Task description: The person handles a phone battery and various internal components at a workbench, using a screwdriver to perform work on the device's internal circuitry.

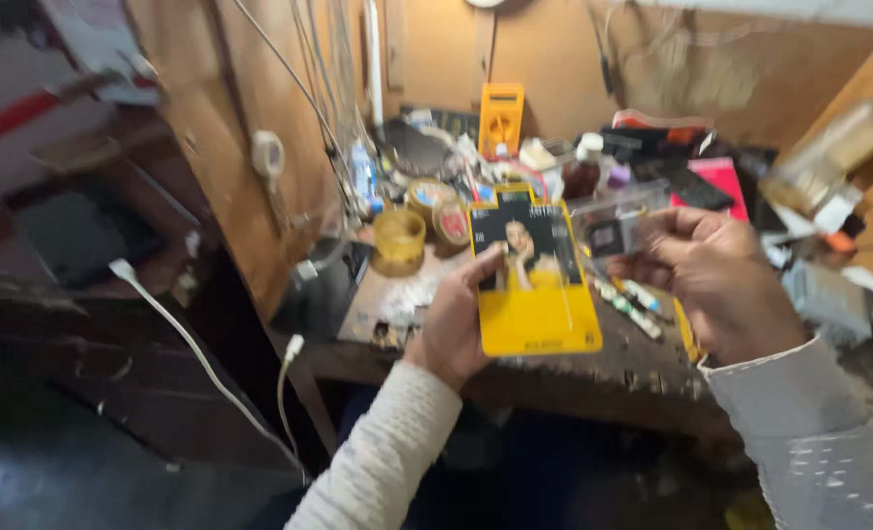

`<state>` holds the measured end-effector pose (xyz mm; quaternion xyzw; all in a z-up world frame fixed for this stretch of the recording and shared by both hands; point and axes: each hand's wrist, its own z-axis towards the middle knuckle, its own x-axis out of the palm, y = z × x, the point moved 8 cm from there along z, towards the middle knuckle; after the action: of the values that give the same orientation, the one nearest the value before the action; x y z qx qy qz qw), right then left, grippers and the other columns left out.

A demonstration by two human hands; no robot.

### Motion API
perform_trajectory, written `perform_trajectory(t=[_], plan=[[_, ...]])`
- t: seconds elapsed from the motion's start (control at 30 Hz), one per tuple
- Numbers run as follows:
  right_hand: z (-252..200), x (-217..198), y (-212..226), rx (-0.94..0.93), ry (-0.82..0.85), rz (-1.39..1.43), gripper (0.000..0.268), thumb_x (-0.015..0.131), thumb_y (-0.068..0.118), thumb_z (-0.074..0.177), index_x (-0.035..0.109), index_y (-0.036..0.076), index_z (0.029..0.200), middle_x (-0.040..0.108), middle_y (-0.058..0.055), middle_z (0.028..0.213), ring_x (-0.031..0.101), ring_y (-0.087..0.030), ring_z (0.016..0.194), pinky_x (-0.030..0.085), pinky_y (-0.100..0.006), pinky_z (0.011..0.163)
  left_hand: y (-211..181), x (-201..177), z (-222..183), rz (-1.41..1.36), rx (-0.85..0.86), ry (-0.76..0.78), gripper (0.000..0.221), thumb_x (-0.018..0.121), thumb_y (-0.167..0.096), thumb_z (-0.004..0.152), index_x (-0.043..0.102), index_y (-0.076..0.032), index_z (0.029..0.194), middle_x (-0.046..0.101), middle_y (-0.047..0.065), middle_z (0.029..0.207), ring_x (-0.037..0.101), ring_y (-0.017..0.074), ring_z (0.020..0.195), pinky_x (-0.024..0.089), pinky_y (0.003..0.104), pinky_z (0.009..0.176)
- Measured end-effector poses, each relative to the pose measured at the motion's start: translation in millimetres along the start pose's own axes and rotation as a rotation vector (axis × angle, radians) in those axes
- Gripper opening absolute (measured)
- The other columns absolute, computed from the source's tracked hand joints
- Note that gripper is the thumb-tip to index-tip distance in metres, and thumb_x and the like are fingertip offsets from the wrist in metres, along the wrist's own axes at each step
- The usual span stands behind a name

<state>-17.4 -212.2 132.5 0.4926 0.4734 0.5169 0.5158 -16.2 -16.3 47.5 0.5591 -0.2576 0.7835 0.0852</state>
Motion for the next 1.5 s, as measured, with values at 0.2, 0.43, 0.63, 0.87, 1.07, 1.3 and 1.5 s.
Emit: perform_trajectory(t=[0.2, 0.43, 0.63, 0.87, 1.07, 1.3, 1.5], plan=[[17, 27, -13, -0.061, 0.039, -0.070, 0.016, 0.066, 0.010, 0.096, 0.069, -0.005, 0.102, 0.072, -0.012, 0.088, 0.071, -0.021, 0.069, 0.061, -0.038, 0.066, 6, 20, -11, -0.118, -0.161, 0.104, 0.049, 0.046, -0.041, 0.111, 0.057, -0.002, 0.137, 0.069, 0.017, 0.126, 0.071, 0.0306, 0.111, 0.056, 0.044, 0.102], [29, 31, 21, -0.236, 0.025, -0.142, 0.021, 0.068, 0.007, 0.093, 0.070, -0.002, 0.112, 0.074, -0.008, 0.092, 0.069, -0.013, 0.071, 0.061, -0.031, 0.065, -3, 55, -11, -0.020, -0.159, 0.196, 0.077, 0.035, -0.065, 0.103, 0.052, -0.003, 0.145, 0.065, 0.024, 0.132, 0.064, 0.0412, 0.121, 0.051, 0.053, 0.107], [42, 41, 53, -0.353, 0.106, -0.394, 0.025, 0.069, 0.006, 0.094, 0.074, 0.003, 0.118, 0.074, -0.005, 0.092, 0.057, -0.006, 0.074, 0.049, -0.025, 0.062, 0, 59, -7, 0.031, -0.251, 0.207, 0.085, 0.031, -0.070, 0.109, 0.049, 0.004, 0.147, 0.063, 0.031, 0.132, 0.064, 0.0419, 0.121, 0.050, 0.051, 0.109], [43, 56, 45, -0.365, 0.335, -0.358, 0.026, 0.075, 0.007, 0.088, 0.075, -0.002, 0.112, 0.074, 0.001, 0.106, 0.066, -0.005, 0.094, 0.057, -0.024, 0.084, 2, 54, -2, 0.193, -0.217, 0.213, 0.077, 0.033, -0.067, 0.112, 0.053, 0.000, 0.147, 0.068, 0.024, 0.128, 0.069, 0.0339, 0.114, 0.055, 0.046, 0.103], [49, 51, 19, -0.272, 0.274, -0.398, 0.029, 0.076, 0.006, 0.085, 0.076, -0.001, 0.113, 0.079, -0.004, 0.098, 0.071, -0.009, 0.090, 0.060, -0.027, 0.084, 14, 47, -1, 0.118, -0.283, 0.216, 0.083, 0.034, -0.071, 0.109, 0.053, 0.001, 0.145, 0.069, 0.023, 0.127, 0.070, 0.0330, 0.113, 0.057, 0.045, 0.101], [31, 60, 18, -0.358, 0.250, -0.424, 0.025, 0.077, 0.008, 0.084, 0.073, 0.003, 0.108, 0.074, -0.002, 0.094, 0.068, -0.006, 0.084, 0.058, -0.026, 0.075, 19, 39, 0, 0.085, -0.279, 0.184, 0.078, 0.033, -0.069, 0.109, 0.052, -0.003, 0.147, 0.068, 0.022, 0.128, 0.070, 0.0335, 0.114, 0.056, 0.046, 0.102], [-3, 70, 48, -0.780, -0.046, -0.806, 0.028, 0.084, 0.013, 0.075, 0.072, 0.004, 0.099, 0.068, -0.007, 0.095, 0.064, -0.019, 0.089, 0.052, -0.035, 0.074, 14, 23, 9, 0.051, -0.210, 0.064, 0.060, 0.042, -0.058, 0.114, 0.058, -0.008, 0.142, 0.071, 0.013, 0.124, 0.072, 0.0256, 0.106, 0.059, 0.042, 0.093]])
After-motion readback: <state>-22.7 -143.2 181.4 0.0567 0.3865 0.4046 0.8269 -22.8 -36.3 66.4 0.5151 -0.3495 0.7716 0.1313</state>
